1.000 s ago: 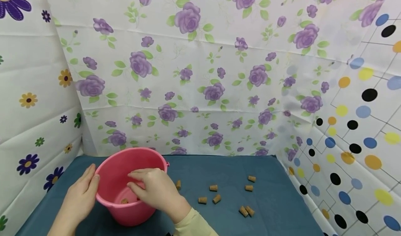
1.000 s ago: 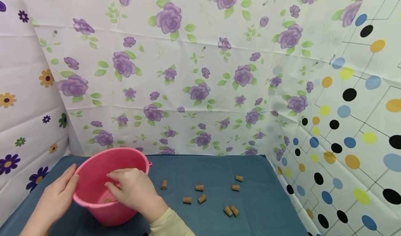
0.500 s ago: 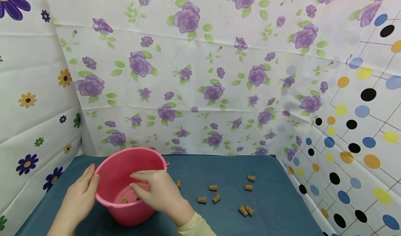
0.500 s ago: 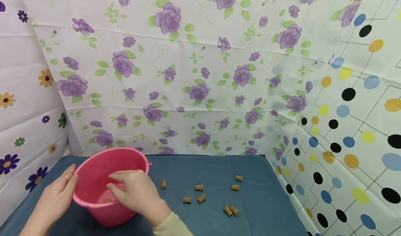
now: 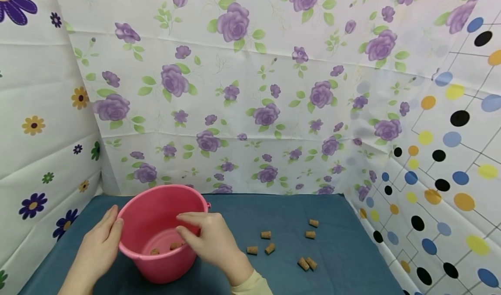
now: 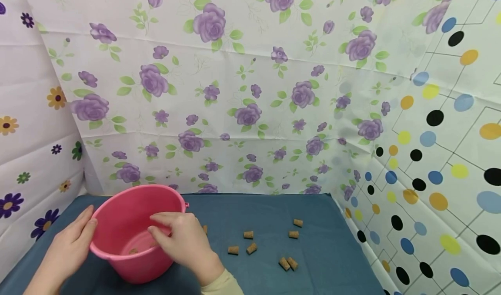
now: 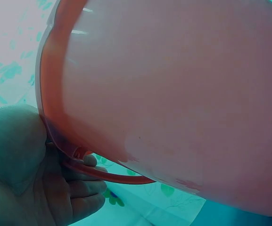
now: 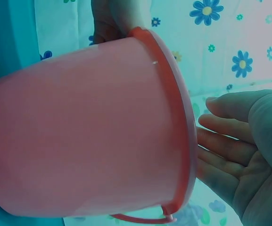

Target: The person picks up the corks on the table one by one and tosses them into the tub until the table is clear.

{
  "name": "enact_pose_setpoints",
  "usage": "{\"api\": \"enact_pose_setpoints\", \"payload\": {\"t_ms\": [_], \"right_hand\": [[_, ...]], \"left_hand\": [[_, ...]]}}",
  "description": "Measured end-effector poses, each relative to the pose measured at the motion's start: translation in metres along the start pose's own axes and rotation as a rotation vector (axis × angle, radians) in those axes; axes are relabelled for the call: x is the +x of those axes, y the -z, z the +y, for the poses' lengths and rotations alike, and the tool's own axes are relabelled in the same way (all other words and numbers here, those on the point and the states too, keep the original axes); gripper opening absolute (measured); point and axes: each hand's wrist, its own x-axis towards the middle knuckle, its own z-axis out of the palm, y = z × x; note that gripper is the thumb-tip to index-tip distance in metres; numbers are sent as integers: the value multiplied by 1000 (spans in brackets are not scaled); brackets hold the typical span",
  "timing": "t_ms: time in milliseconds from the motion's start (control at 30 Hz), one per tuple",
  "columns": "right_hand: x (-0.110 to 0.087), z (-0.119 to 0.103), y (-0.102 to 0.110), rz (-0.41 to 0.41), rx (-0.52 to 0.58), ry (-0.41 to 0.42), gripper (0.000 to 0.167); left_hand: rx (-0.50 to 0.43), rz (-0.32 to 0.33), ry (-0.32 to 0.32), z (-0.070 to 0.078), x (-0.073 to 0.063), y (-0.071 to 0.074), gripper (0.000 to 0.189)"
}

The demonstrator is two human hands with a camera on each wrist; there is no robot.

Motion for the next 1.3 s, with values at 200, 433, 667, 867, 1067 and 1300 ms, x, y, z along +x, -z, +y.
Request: {"api": "enact_pose_setpoints", "payload": {"t_ms": [200,433,667,867,1067,1300], "right_hand": [[-7,8,5,31,13,-3,27],[-20,17,17,92,35,-26,26],[-39,28,35,158,21,-48,25],[-66,50,43,178,-29,-92,23],[-94,77,55,139,-124,-185,21],[-133,108,74,57,-177,-284,22]], "left_hand": [[-3,0,-4,0,0,0,71],[1,-16,8,0,-1,2,72],[0,-12,7,0,0,2,72],[-4,-19,13,1,0,2,72],[-4,-39,29,2,1,3,73],[-9,-42,25,2,1,2,73]]}}
